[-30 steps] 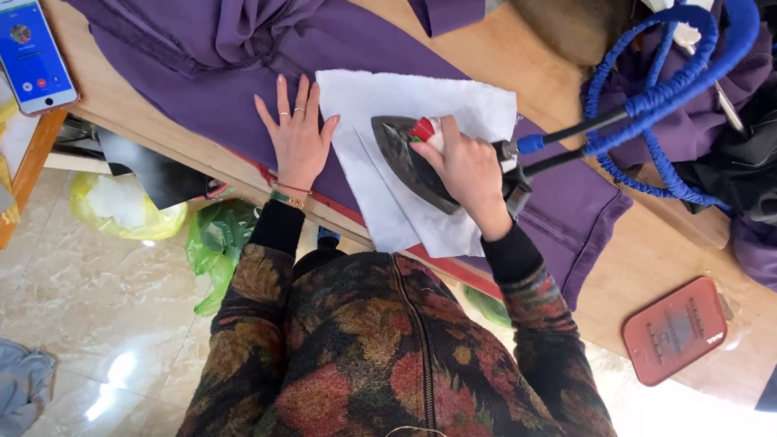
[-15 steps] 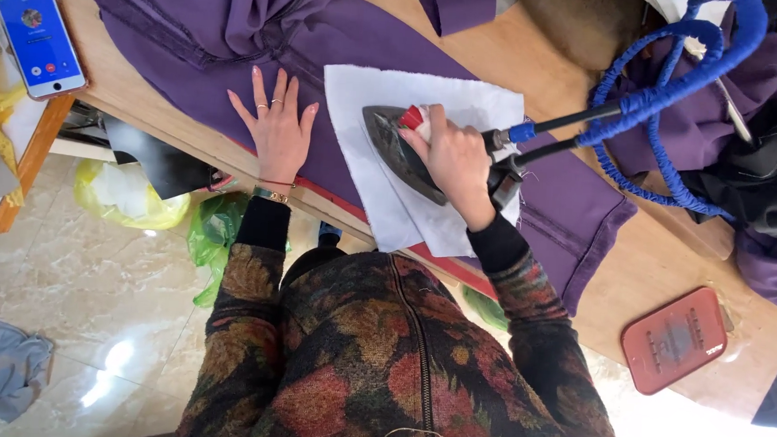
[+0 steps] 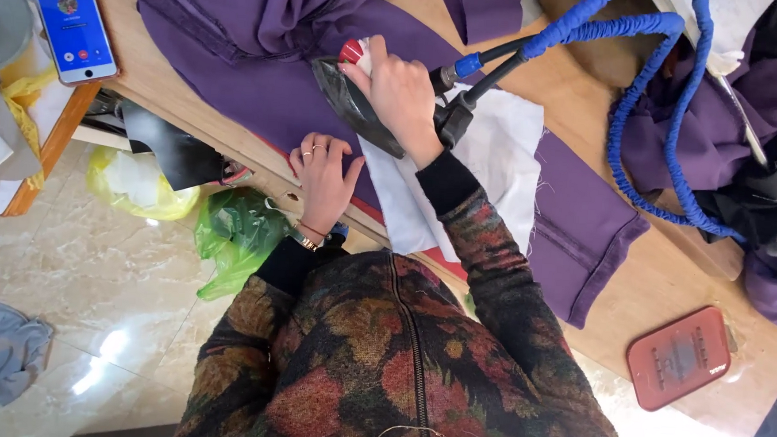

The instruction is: The person is ironing a seam on a piece of purple fabric using a professional steam iron and a white pressing cloth, then begins to fold the fabric at the end.

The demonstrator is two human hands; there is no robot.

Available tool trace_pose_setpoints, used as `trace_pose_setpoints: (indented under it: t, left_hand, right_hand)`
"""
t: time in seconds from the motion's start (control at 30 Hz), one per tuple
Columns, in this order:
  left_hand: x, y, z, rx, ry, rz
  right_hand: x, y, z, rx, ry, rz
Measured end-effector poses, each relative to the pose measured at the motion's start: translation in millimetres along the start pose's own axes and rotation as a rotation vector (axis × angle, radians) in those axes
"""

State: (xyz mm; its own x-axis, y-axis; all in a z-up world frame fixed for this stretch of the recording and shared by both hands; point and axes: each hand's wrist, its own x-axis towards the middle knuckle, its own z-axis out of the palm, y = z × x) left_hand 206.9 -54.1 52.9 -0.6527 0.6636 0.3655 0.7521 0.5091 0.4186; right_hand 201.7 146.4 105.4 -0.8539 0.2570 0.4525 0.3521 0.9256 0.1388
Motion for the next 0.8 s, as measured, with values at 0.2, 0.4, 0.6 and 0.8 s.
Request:
trace_pose_setpoints:
  t: [0.2,0.4,0.6,0.8]
  left_hand:
    - [8,-14,5,0.0,0.048,-0.034]
    - [16,-7,5,0.056,0.039,-0.05]
    - [27,-4,24,-0.124,-0.074,-0.03]
    - [42,8,36,-0.098,-0.059,0.089]
  right_hand:
    - [5,4,-3,0.032,0.052,-0.01]
    - [-21,15,-21,0.187,-0.077,0.089]
    - [-61,45,-82,0.392,-0.429,0.272]
    - [-96,67,-115,0.323,-0.44,0.324]
